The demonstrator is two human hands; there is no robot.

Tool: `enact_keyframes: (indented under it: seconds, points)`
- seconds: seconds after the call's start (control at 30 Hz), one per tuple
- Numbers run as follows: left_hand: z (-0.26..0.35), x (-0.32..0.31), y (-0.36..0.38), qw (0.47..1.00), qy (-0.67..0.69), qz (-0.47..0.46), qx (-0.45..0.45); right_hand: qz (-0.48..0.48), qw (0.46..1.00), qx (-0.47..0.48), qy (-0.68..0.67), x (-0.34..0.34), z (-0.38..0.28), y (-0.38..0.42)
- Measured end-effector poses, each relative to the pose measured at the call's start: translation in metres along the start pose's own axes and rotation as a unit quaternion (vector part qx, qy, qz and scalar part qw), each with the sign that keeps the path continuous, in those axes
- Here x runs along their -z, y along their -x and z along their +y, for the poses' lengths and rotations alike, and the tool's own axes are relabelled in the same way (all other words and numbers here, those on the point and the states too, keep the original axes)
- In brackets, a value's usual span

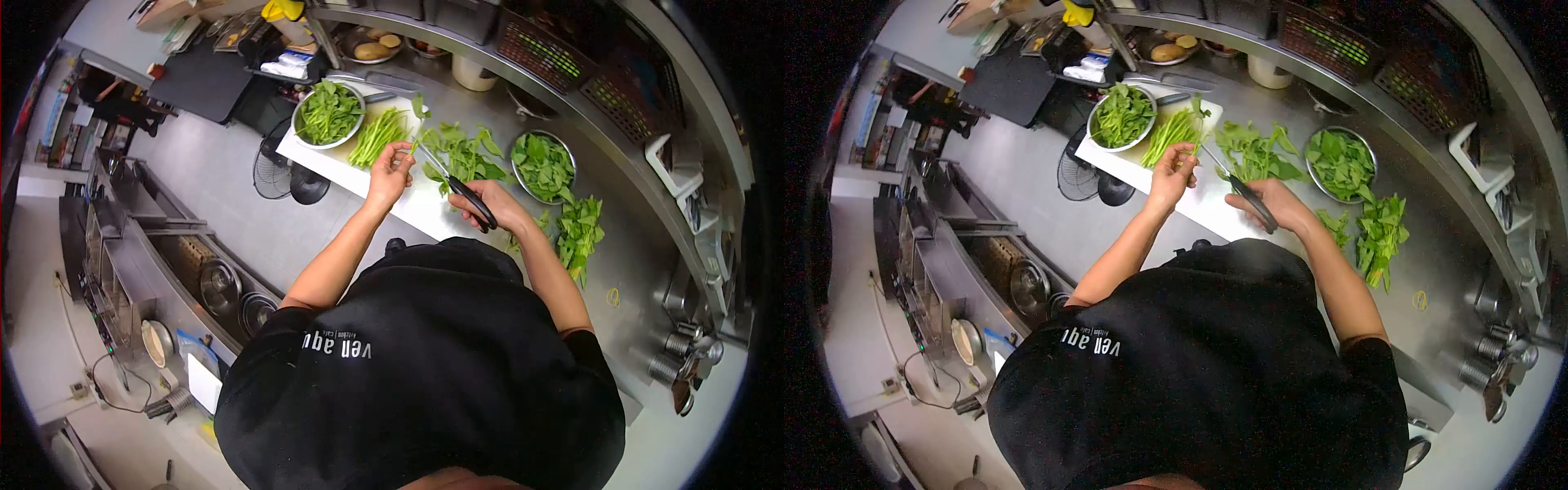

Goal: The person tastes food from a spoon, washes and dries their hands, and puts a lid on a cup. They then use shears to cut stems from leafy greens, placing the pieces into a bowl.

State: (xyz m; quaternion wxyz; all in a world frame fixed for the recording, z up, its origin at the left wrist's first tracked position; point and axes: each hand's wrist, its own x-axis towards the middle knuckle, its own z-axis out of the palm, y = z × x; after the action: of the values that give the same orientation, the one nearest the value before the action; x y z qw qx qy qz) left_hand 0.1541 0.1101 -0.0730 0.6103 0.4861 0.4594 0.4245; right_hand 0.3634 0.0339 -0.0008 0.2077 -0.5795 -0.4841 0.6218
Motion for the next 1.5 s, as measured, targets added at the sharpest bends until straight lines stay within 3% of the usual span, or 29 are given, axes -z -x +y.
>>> enact_keyframes:
  seconds: [0.33, 0.43, 0.6, 0.67, 0.7, 0.9, 1.13, 1.5]
  points:
    - [0.023, 0.136, -0.058, 0.989, 0.022, 0.143, 0.016, -0.038, 0.987, 0.075, 0.135, -0.06, -0.09, -0.138]
    - [0.018, 0.172, -0.079, 0.984, 0.041, 0.165, 0.046, -0.032, 0.976, 0.122, 0.176, -0.077, -0.095, -0.182]
    - [0.006, 0.21, -0.081, 0.983, 0.062, 0.165, 0.052, -0.061, 0.981, 0.117, 0.143, -0.086, -0.089, -0.199]
    - [0.011, 0.216, -0.069, 0.984, 0.107, 0.129, 0.064, -0.043, 0.964, 0.184, 0.187, -0.084, -0.097, -0.178]
    - [0.01, 0.222, -0.065, 0.985, 0.131, 0.091, 0.058, -0.069, 0.97, 0.15, 0.177, -0.081, -0.098, -0.173]
    - [0.012, 0.234, -0.059, 0.977, 0.21, -0.019, 0.043, -0.053, 0.972, 0.154, 0.168, -0.076, -0.1, -0.164]
    - [0.011, 0.223, -0.065, 0.973, 0.212, -0.072, 0.056, -0.032, 0.971, 0.182, 0.15, -0.067, -0.1, -0.156]
    - [0.018, 0.126, -0.078, 0.961, 0.156, -0.202, 0.11, 0.052, 0.985, 0.145, 0.082, -0.002, -0.034, -0.096]
